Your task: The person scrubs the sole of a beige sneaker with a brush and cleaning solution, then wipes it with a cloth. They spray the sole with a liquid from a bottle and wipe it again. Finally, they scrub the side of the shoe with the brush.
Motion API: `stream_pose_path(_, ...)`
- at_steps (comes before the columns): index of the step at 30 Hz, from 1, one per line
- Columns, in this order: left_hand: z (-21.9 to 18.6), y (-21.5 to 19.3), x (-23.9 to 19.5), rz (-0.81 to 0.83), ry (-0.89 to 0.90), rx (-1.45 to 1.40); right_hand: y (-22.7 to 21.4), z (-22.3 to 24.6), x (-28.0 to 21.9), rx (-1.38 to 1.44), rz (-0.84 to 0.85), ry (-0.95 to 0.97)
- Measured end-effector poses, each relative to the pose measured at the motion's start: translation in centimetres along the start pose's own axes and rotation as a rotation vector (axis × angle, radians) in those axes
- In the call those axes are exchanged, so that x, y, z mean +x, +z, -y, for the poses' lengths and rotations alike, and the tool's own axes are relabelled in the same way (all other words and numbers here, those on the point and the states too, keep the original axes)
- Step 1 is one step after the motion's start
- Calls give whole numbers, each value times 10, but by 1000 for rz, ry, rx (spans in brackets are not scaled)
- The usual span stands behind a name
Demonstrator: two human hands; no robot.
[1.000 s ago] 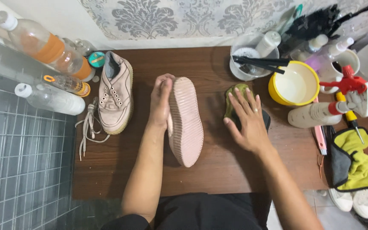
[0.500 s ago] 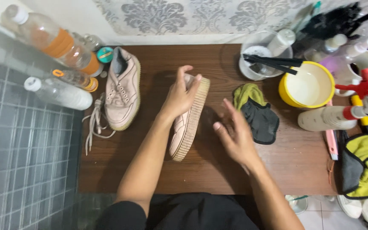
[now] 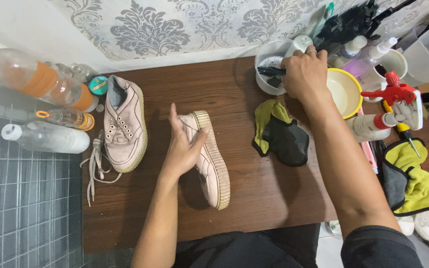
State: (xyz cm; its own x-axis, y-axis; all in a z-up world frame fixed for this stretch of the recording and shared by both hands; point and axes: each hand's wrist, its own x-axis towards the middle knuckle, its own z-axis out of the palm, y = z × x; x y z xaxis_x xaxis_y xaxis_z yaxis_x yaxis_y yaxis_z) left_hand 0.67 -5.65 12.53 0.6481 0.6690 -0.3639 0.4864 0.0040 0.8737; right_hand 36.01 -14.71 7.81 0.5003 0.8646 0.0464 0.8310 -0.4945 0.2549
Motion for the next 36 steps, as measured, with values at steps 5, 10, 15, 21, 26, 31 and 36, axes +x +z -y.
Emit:
stream_pose_path(5,27,2,-6,-87,6,-160,-13,-11,4,41,39,48)
stream_pose_path(10,34,1,4,-78,9,-257,-53,-12,-6,381,175,186)
stream_pose_path(15,26,-2,11,4,-32,-104,-43,-20,0,320,186,202)
stream_pose_path(21,25,-1,6,-81,-48,70,-10,-24,9,82,67,107)
stream_pose_path(26,50,4,4,-192,15,34,-8,-18,9,-131,-51,-32)
stream_pose_path(31,51,1,4,-122,9,-33,-37,-25,-5,-94,-30,56)
stream_pose_path(36,36,-7,11,-91,13,-134,-77,-13,-33,77,-707,-82)
